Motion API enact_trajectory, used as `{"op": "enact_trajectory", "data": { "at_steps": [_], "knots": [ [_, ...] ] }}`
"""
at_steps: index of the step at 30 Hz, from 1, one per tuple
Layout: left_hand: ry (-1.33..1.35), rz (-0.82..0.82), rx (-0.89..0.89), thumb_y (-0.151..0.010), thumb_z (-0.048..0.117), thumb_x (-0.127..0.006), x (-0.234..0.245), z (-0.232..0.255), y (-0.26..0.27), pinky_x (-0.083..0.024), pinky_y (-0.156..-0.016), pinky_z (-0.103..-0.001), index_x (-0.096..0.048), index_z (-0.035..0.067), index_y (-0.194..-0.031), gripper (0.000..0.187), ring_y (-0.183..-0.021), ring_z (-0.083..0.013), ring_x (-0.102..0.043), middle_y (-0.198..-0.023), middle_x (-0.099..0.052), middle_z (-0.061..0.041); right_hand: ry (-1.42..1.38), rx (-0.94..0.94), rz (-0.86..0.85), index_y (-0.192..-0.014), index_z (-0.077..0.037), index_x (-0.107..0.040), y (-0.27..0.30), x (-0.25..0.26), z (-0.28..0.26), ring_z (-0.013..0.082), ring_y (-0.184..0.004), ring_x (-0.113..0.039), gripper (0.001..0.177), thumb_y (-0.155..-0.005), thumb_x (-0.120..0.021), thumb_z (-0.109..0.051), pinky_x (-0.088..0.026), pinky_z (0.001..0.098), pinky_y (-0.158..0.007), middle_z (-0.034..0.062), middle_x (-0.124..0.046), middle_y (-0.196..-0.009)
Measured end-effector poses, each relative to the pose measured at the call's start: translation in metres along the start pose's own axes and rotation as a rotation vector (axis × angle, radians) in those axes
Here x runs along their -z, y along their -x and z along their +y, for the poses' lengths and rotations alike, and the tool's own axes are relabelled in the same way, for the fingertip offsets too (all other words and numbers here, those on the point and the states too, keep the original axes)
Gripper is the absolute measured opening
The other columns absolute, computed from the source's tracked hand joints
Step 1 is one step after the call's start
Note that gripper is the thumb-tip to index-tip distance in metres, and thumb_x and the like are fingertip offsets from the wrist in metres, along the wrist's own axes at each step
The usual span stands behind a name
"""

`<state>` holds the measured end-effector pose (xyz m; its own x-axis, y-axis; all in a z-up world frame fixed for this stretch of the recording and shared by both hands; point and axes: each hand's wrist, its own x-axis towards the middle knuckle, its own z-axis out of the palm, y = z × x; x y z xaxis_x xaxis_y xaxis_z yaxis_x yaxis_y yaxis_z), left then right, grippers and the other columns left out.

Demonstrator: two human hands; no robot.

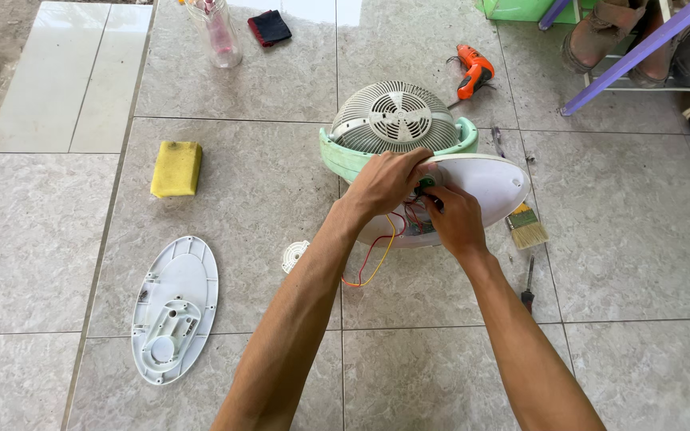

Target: The person is repairing a disassembled electric fan on a tiled floor. They use a screwdriver to manipulate the internal wiring and components of the fan's motor housing and base.

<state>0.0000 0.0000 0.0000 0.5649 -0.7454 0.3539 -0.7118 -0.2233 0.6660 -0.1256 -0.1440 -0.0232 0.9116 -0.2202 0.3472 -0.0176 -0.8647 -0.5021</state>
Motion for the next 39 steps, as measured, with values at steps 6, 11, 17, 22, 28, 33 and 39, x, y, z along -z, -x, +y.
{"op": "enact_trajectory", "data": {
  "at_steps": [6, 11, 17, 22, 28, 33, 39],
  "knots": [
    [0.005, 0.008, -0.012, -0.105, 0.038, -0.049, 0.0, 0.005, -0.003, -0.052, -0.072, -0.051, -0.059, 0.005, -0.123, 0.039, -0.077, -0.0373, -0.071, -0.085, -0.073, -0.018, -0.116, -0.08, 0.034, -0.109, -0.001, -0.074, 0.009, 0.005, -0.005, 0.0312, -0.082, -0.073, 0.018, -0.092, -0.069, -0.006, -0.059, 0.042, -0.073, 0.0161, -0.072, -0.099],
    [0.045, -0.058, 0.07, -0.105, 0.041, -0.048, 0.005, 0.009, 0.005, -0.052, -0.073, -0.051, -0.058, 0.005, -0.127, 0.043, -0.077, -0.0375, -0.071, -0.079, -0.072, -0.02, -0.18, -0.036, 0.336, -0.095, 0.001, -0.069, 0.047, -0.003, 0.016, 0.023, -0.072, -0.064, 0.012, -0.097, -0.07, -0.011, -0.05, 0.0353, -0.066, 0.0127, -0.068, -0.084],
    [0.094, -0.08, 0.081, -0.104, 0.043, -0.049, 0.006, 0.008, 0.004, -0.053, -0.073, -0.05, -0.057, 0.003, -0.129, 0.048, -0.078, -0.0366, -0.073, -0.079, -0.073, -0.021, -0.062, -0.425, 0.076, -0.065, 0.001, -0.053, 0.11, -0.015, 0.06, 0.0166, -0.049, -0.044, 0.055, -0.103, -0.068, -0.037, -0.038, 0.0381, -0.052, 0.0117, -0.052, -0.055],
    [0.087, -0.097, 0.118, -0.104, 0.043, -0.049, 0.005, 0.008, -0.002, -0.054, -0.073, -0.05, -0.061, 0.003, -0.125, 0.047, -0.078, -0.0387, -0.073, -0.079, -0.073, -0.021, -0.695, -0.785, -0.093, -0.113, -0.009, -0.051, 0.096, -0.02, 0.061, 0.0187, -0.064, -0.06, 0.039, -0.103, -0.059, -0.046, -0.046, 0.0384, -0.059, 0.0076, -0.062, -0.088],
    [0.114, -0.081, 0.137, -0.104, 0.044, -0.048, -0.001, 0.017, -0.006, -0.055, -0.073, -0.048, -0.062, 0.004, -0.126, 0.047, -0.076, -0.0363, -0.074, -0.078, -0.073, -0.02, -1.119, -0.761, 0.012, -0.145, -0.015, -0.042, 0.075, -0.017, 0.033, 0.0194, -0.095, -0.07, 0.051, -0.103, -0.047, -0.042, -0.056, 0.0396, -0.084, 0.0058, -0.061, -0.133],
    [0.089, -0.111, 0.195, -0.104, 0.047, -0.046, 0.003, 0.024, -0.011, -0.055, -0.075, -0.048, -0.065, 0.004, -0.125, 0.051, -0.076, -0.0359, -0.074, -0.079, -0.074, -0.019, -1.133, -0.64, 0.087, -0.134, -0.005, -0.052, 0.078, -0.012, 0.044, 0.0205, -0.093, -0.071, 0.044, -0.108, -0.043, -0.04, -0.057, 0.0398, -0.079, 0.0095, -0.07, -0.116],
    [0.129, -0.137, 0.188, -0.104, 0.048, -0.045, 0.0, 0.032, -0.013, -0.055, -0.085, -0.049, -0.068, 0.003, -0.123, 0.054, -0.095, -0.0401, -0.073, -0.099, -0.076, -0.023, -1.131, -0.614, 0.192, -0.106, 0.003, -0.056, 0.087, 0.0, 0.05, 0.0224, -0.064, -0.07, 0.045, -0.11, -0.039, -0.038, -0.059, 0.0364, -0.057, 0.0143, -0.069, -0.084]
  ]
}}
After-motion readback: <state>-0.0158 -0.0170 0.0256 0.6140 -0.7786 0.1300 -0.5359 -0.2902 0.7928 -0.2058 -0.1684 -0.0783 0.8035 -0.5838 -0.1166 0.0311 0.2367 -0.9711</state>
